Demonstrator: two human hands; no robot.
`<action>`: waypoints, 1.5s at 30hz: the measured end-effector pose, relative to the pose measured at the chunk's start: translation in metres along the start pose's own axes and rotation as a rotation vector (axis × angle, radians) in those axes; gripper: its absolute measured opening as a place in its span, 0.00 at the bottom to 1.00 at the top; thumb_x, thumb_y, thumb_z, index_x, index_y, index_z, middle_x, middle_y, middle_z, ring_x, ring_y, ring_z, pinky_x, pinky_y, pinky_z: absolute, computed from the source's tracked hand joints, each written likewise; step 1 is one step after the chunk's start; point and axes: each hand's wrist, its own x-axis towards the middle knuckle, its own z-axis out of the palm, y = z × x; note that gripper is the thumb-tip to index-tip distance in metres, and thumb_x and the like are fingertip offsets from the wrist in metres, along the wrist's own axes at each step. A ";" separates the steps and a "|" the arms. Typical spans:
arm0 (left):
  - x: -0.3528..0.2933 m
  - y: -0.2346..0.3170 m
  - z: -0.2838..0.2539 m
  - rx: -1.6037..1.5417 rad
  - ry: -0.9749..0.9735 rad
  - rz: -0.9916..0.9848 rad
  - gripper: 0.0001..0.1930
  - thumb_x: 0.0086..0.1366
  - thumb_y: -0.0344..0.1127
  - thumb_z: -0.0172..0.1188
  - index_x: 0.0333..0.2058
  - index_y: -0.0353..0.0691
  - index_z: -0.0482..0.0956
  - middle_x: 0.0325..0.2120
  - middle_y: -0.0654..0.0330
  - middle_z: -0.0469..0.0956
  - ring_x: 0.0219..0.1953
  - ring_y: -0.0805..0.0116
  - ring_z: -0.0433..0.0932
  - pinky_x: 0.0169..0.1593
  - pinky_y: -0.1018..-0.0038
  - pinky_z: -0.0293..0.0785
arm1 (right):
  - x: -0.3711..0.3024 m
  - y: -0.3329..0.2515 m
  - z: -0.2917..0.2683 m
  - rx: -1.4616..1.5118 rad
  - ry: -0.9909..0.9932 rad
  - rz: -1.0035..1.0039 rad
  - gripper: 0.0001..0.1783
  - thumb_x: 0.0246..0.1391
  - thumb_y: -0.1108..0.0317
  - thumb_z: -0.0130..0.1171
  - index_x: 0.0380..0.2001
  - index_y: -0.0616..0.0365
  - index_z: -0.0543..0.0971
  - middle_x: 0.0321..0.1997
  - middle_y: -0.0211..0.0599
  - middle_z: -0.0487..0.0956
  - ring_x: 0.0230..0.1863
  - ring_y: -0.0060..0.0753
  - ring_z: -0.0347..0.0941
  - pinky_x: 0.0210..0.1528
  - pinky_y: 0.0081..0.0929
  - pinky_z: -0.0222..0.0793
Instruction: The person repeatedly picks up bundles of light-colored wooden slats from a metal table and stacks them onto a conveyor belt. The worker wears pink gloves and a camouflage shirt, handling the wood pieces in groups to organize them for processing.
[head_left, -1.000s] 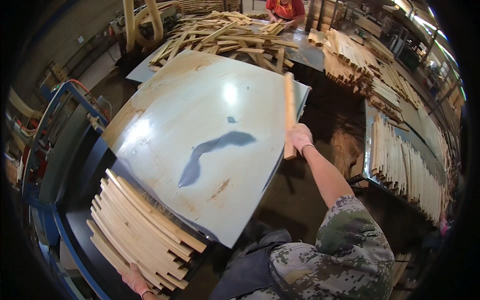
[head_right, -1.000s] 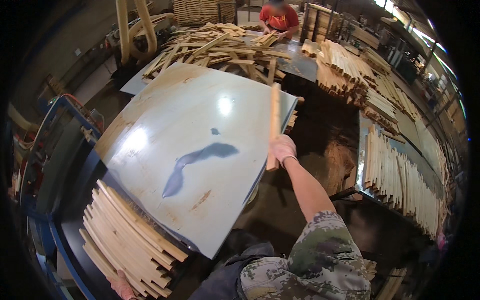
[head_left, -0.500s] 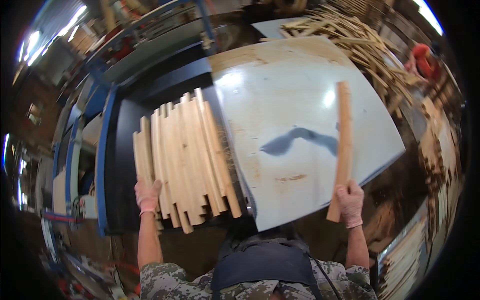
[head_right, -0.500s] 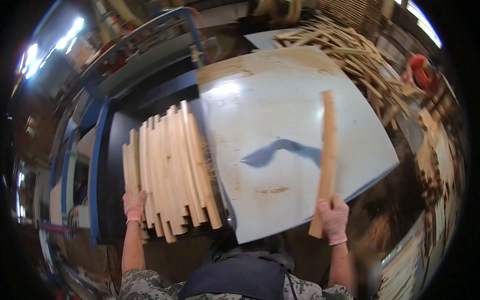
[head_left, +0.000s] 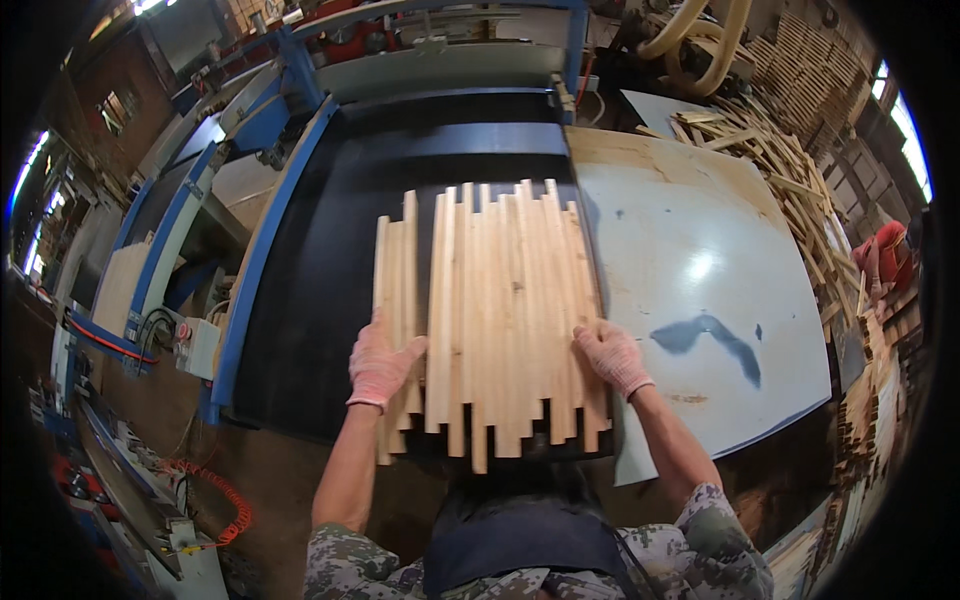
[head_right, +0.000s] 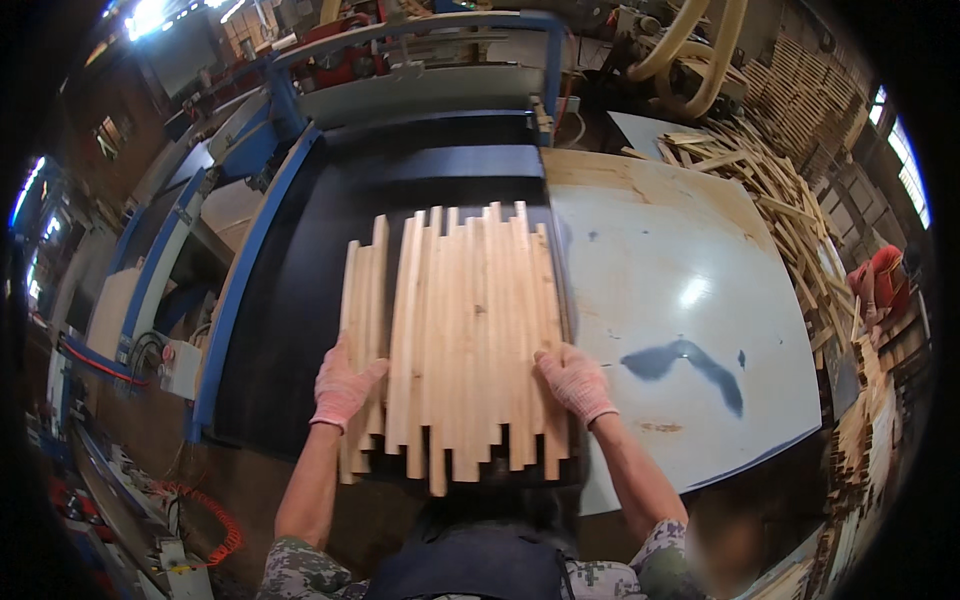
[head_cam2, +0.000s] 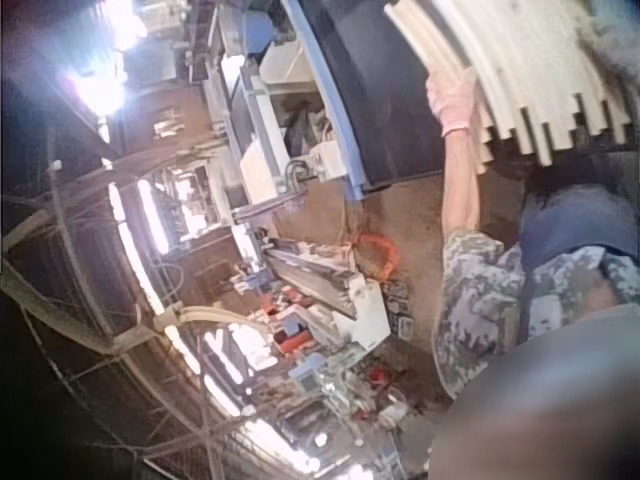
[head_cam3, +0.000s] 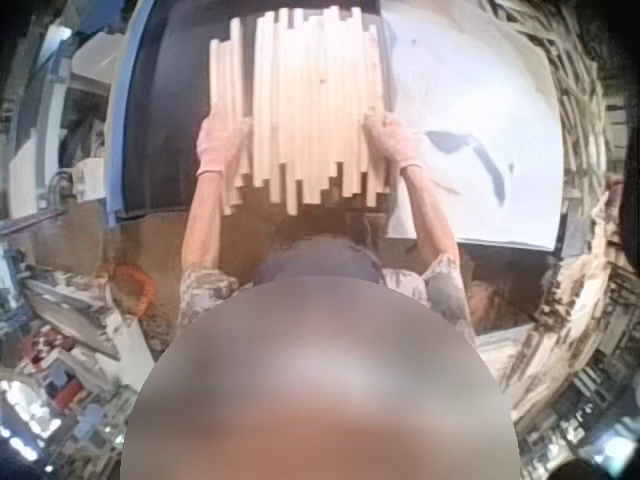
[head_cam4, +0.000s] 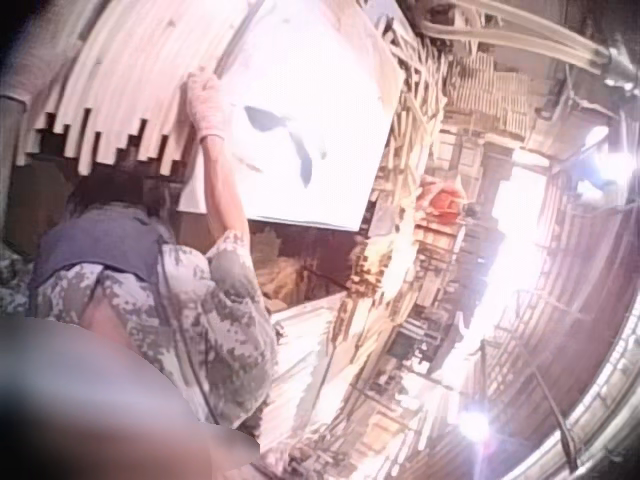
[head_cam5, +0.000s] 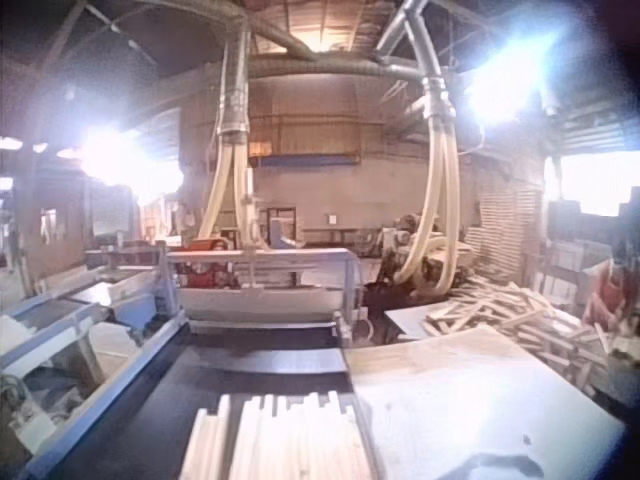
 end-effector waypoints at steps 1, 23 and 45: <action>0.009 -0.002 0.002 -0.035 -0.017 0.053 0.57 0.56 0.64 0.76 0.76 0.38 0.63 0.65 0.39 0.74 0.66 0.40 0.75 0.69 0.53 0.72 | 0.002 -0.016 0.005 -0.118 0.028 0.068 0.26 0.67 0.46 0.63 0.49 0.61 0.86 0.44 0.56 0.88 0.50 0.59 0.85 0.54 0.46 0.79; 0.078 -0.286 -0.133 0.365 0.168 0.108 0.44 0.71 0.59 0.63 0.73 0.31 0.65 0.77 0.37 0.58 0.81 0.39 0.50 0.83 0.49 0.37 | -0.003 -0.286 0.239 0.097 -0.354 -0.064 0.34 0.67 0.44 0.59 0.60 0.65 0.77 0.57 0.59 0.83 0.61 0.59 0.80 0.64 0.47 0.75; -0.009 -0.047 -0.067 -0.300 -0.109 0.508 0.27 0.77 0.56 0.54 0.56 0.36 0.83 0.55 0.48 0.81 0.58 0.45 0.75 0.63 0.51 0.67 | -0.265 0.046 0.189 0.784 -0.451 0.026 0.21 0.66 0.57 0.58 0.44 0.69 0.75 0.34 0.43 0.77 0.38 0.36 0.74 0.45 0.37 0.73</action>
